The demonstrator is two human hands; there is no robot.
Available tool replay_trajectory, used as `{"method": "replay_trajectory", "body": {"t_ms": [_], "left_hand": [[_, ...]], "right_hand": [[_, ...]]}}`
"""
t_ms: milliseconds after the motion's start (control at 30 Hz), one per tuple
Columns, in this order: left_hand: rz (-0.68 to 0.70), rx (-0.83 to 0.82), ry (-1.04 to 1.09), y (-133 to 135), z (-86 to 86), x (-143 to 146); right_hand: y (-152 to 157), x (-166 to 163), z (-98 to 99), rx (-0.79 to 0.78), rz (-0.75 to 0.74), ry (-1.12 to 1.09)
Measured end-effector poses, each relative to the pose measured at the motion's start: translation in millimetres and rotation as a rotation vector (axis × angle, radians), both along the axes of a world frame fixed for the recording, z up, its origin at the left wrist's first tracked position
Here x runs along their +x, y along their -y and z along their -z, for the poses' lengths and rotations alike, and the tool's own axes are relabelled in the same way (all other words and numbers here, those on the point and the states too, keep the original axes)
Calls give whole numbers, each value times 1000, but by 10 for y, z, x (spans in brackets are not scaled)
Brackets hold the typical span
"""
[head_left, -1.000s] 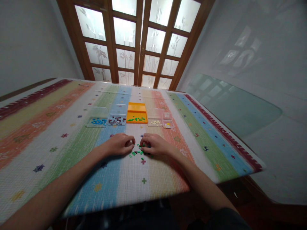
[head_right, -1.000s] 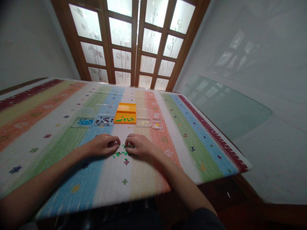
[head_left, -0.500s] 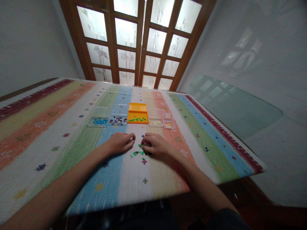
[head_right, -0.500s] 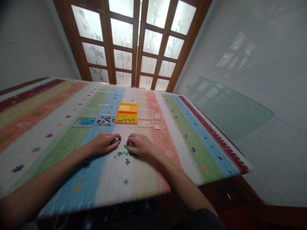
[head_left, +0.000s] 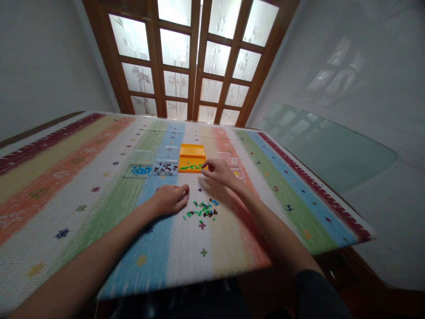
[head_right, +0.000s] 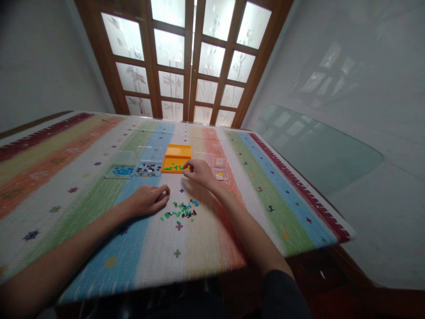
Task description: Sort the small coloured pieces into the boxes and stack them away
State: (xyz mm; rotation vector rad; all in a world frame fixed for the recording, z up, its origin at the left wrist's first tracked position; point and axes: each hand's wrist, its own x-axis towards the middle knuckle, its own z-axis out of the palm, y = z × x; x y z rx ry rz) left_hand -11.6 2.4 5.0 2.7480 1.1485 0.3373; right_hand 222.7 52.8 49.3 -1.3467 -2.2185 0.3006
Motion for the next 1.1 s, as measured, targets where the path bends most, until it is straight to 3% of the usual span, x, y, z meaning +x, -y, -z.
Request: {"method": "replay_trajectory", "body": {"t_ms": [300,433,567,633,833,1100], "left_hand": [[-8,-35,-38,-12,-1,-9],[-19,-53,-29,-5,-7,-7],[-33,-74,17,-10,3,-14],[-35,-91,64,-19,12,-24],[-86,-174,359,-59,24,-53],[-232,-158,682,-73,-47,-23]], "right_hand": [[-428,-266,8,-59,219,289],[-514,-293,40,-67,246,305],[-455,-278,-53,-52,234,302],[-382,-270,-134,-49,160,295],[-203,-298,-282,-171,-286,237],[-114,-417,-269,-197,-449,210]]}}
